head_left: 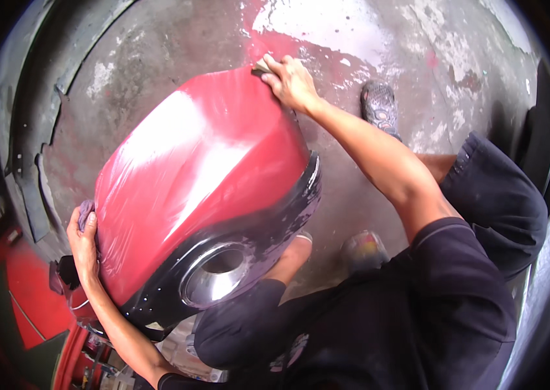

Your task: The person squats on the floor and scrubs a red car bumper with a sponge, repeatedly dipping it into a bucket of water. They wipe the surface with a cloth and continue scrubbing the red and black painted areas.

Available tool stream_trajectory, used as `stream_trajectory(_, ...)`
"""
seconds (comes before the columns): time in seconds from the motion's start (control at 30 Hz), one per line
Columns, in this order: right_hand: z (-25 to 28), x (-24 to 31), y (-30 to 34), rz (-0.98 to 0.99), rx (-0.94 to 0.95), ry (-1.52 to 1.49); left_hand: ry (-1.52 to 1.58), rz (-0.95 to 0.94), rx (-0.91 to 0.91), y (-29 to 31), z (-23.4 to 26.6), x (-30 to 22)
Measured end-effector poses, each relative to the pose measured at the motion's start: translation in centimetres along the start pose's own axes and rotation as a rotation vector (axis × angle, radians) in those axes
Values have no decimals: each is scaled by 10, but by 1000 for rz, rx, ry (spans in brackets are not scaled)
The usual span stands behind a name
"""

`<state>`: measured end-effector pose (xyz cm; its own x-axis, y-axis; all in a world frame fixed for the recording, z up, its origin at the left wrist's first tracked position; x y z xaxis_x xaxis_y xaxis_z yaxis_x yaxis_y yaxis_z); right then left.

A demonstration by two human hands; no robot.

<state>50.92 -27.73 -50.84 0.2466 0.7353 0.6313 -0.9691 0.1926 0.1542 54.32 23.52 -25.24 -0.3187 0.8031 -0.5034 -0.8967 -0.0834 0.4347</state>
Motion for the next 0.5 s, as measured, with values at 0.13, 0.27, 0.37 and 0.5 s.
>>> stream_trajectory(0.13,1,26,8,11,15,23,81,25,49,1,-5,-10)
stream_trajectory(0.27,23,123,96,492,31,-218,-27,50,67,9,-1,-14)
stream_trajectory(0.37,-3,78,6,333,-26,-20,-20,-10,34,2,-14,-29)
stream_trajectory(0.5,-4,93,7,226,48,6,-1,-26,60,2,-10,-26)
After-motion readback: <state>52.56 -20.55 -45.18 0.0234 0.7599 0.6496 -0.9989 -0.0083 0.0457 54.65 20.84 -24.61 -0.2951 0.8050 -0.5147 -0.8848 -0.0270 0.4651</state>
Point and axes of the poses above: each hand's wrist, its own y-axis away from the middle knuckle, its own z-axis out of the back of the hand, x = y × z, the point moved 8 cm from there along -y, towards the middle knuckle, and after that the axes turned 1 degree about y, right-handed, at the moved point
